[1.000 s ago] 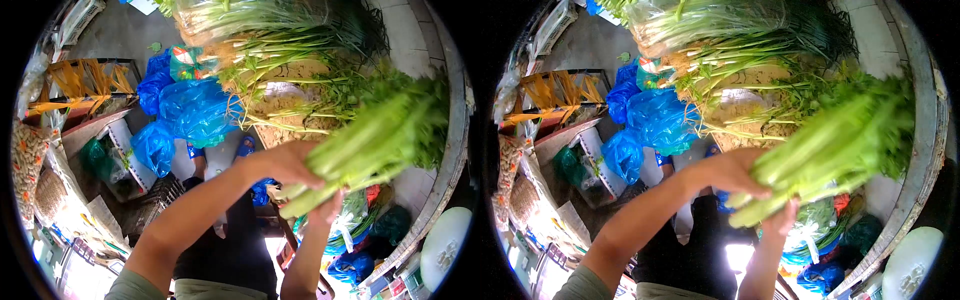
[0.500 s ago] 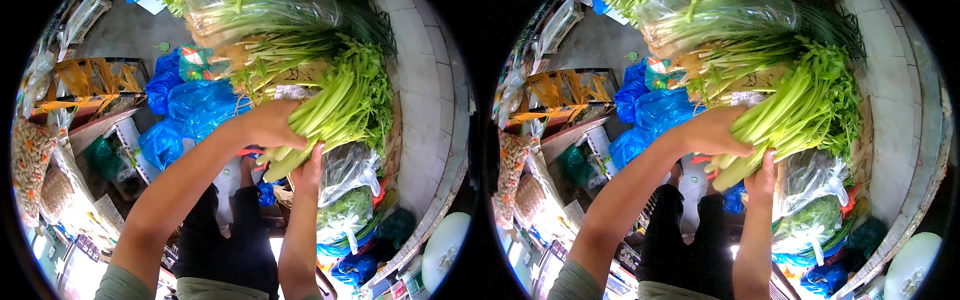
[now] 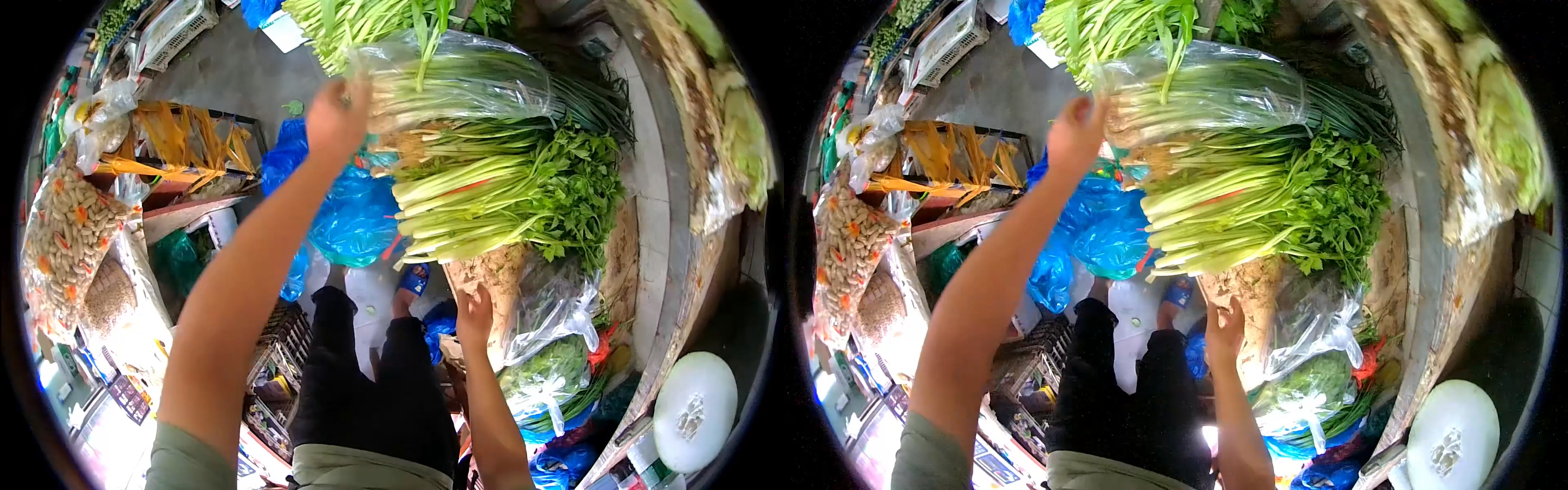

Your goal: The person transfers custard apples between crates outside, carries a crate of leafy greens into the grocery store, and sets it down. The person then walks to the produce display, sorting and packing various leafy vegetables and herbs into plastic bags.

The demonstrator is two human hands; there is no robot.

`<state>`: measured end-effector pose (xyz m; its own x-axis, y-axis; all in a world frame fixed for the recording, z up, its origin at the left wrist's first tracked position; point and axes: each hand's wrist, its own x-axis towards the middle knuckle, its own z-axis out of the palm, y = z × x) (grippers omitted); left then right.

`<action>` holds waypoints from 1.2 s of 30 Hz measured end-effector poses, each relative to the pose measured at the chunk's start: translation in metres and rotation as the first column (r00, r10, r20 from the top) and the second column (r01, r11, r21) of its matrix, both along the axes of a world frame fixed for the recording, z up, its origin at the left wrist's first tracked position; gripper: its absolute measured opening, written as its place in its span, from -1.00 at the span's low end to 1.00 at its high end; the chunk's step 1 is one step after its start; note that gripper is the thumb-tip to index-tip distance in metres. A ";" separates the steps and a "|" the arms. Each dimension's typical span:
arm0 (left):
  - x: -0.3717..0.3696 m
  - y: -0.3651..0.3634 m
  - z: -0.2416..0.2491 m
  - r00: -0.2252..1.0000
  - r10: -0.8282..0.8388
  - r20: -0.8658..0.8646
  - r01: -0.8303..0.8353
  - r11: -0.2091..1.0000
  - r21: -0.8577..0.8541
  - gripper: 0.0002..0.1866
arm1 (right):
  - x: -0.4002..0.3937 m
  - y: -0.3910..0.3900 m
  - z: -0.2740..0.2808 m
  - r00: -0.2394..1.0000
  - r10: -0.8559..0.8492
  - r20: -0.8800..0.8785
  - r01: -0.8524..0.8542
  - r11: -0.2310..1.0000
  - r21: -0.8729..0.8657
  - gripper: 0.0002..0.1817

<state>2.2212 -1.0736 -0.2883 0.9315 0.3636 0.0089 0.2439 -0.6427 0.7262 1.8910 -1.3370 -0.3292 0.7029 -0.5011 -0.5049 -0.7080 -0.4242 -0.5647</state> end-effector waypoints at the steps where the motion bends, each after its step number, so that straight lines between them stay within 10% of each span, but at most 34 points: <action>1: 0.023 0.012 -0.005 1.000 0.026 -0.012 -0.025 0.998 0.055 -0.32 | -0.013 -0.001 -0.002 0.999 -0.010 -0.034 0.012 0.999 0.035 -0.29; 6: 0.063 0.042 -0.030 0.955 -0.184 -0.234 0.175 0.983 -0.060 -0.38 | -0.054 0.028 -0.011 0.986 -0.149 -0.078 0.160 0.973 0.165 -0.35; 11: 0.060 0.041 -0.020 0.986 -0.166 -0.029 0.138 0.894 -0.427 -0.64 | -0.003 0.091 -0.012 0.967 -0.253 -0.031 0.253 0.943 0.216 -0.41; 15: 0.062 0.038 0.064 0.961 -0.199 0.190 0.274 0.624 -0.732 -0.80 | 0.077 0.128 0.016 0.937 -0.311 0.157 0.267 0.932 0.247 -0.47; 21: 0.009 0.054 0.162 0.878 -0.391 0.275 0.453 0.498 -0.740 -0.88 | 0.128 0.160 0.048 0.878 -0.458 0.139 0.378 0.842 0.386 -0.57; 28: -0.100 0.154 -0.001 0.814 -0.580 -0.024 0.491 0.710 -0.504 -0.88 | 0.147 0.123 0.030 0.776 -0.614 0.148 0.514 0.750 0.416 -0.57; 36: -0.160 0.110 -0.015 0.626 -0.739 -0.249 0.615 0.664 -0.425 -0.83 | 0.311 0.082 0.076 0.939 -0.137 0.317 0.189 0.972 -0.137 -0.51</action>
<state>2.0610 -0.9641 -0.3034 0.8107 -0.4464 -0.3788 0.1055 -0.5250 0.8445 2.2022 -1.2554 -0.2534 0.7111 -0.6790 -0.1826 -0.5812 -0.4215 -0.6961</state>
